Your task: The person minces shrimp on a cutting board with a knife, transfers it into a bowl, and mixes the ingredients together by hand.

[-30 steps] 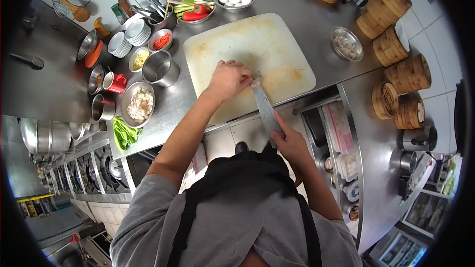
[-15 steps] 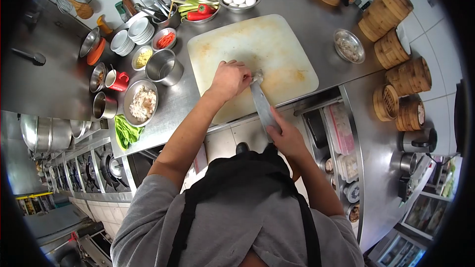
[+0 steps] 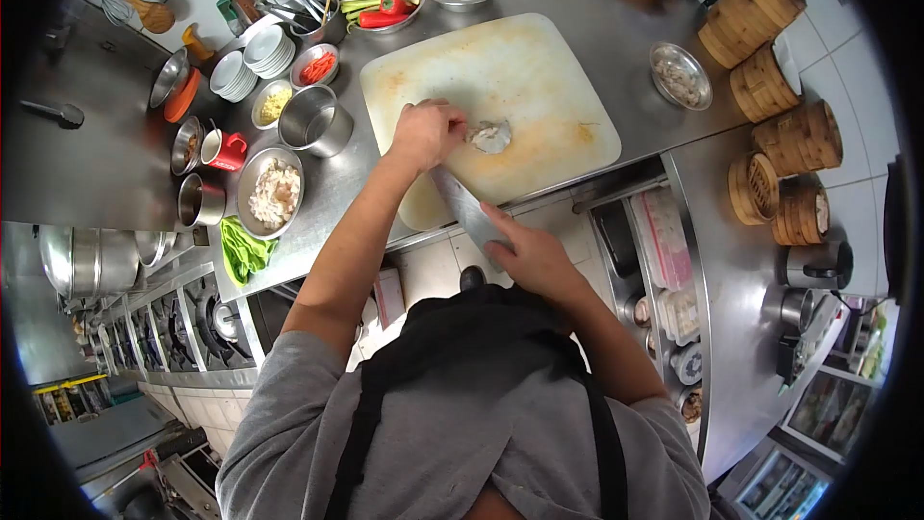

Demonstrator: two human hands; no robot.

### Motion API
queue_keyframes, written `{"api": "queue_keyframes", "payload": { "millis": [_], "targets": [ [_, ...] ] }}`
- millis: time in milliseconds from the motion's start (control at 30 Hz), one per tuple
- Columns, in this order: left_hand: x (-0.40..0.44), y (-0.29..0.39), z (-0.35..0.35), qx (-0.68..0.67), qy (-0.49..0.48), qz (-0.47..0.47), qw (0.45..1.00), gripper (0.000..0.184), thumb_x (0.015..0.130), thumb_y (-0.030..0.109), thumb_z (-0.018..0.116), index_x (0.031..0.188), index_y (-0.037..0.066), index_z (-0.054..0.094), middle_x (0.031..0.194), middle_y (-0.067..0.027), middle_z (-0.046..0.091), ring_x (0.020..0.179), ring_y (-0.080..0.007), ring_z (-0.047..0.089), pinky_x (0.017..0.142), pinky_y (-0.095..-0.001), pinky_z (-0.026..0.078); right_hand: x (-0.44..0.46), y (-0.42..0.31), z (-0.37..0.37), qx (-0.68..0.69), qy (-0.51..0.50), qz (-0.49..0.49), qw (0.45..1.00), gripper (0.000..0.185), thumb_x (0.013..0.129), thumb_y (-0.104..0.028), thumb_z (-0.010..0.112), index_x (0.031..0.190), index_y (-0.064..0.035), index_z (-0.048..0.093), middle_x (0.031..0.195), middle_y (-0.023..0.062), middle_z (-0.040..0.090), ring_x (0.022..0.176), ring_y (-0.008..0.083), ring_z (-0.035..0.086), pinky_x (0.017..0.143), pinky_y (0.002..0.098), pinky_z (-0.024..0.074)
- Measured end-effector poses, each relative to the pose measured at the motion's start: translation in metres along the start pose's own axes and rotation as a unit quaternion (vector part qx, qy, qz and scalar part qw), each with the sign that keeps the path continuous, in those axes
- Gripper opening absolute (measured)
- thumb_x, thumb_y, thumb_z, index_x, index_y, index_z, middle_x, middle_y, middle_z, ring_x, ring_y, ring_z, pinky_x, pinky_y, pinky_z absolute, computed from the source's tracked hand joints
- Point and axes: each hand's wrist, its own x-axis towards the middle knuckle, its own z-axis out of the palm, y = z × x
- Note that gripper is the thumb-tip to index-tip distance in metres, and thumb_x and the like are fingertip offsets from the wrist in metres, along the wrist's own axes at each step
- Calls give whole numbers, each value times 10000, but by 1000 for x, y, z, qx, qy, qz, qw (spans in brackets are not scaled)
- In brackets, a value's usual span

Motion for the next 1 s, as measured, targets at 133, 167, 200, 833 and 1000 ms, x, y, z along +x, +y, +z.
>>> {"api": "queue_keyframes", "payload": {
  "millis": [133,167,200,833,1000],
  "targets": [
    [-3,5,-3,-104,55,11,993,108,858,212,755,912,122,783,920,-61,735,928,-290,709,827,-426,554,-22,13,-9,-19,18,-35,999,694,987,-364,655,1633,-296,410,1110,217,757,976,427,723,879,507,553],
    [-5,11,-7,-143,61,29,987,91,848,194,770,910,127,782,918,-53,732,925,-287,706,815,-427,551,-30,13,-13,-20,17,-35,999,694,987,-364,655,1633,-296,410,1110,217,757,976,427,723,879,507,553],
    [-8,14,-8,-144,61,28,987,91,848,194,770,910,127,782,918,-53,732,925,-287,706,815,-427,551,-38,11,-20,-19,1,-6,1000,695,988,-366,656,1634,-301,408,1114,209,761,984,423,726,887,500,555],
    [-41,17,-14,-142,65,50,986,74,783,89,758,850,95,726,865,-65,707,868,-292,696,779,-417,547,-68,20,-51,6,92,130,987,671,986,-343,664,1616,-314,431,951,235,754,884,451,726,789,500,555],
    [-15,38,-29,-139,89,89,982,77,788,70,772,863,69,755,862,-93,728,828,-294,709,761,-399,581,-78,38,-63,21,158,150,976,670,980,-328,681,1609,-302,452,1004,228,766,916,438,741,817,480,565]
  ]
}}
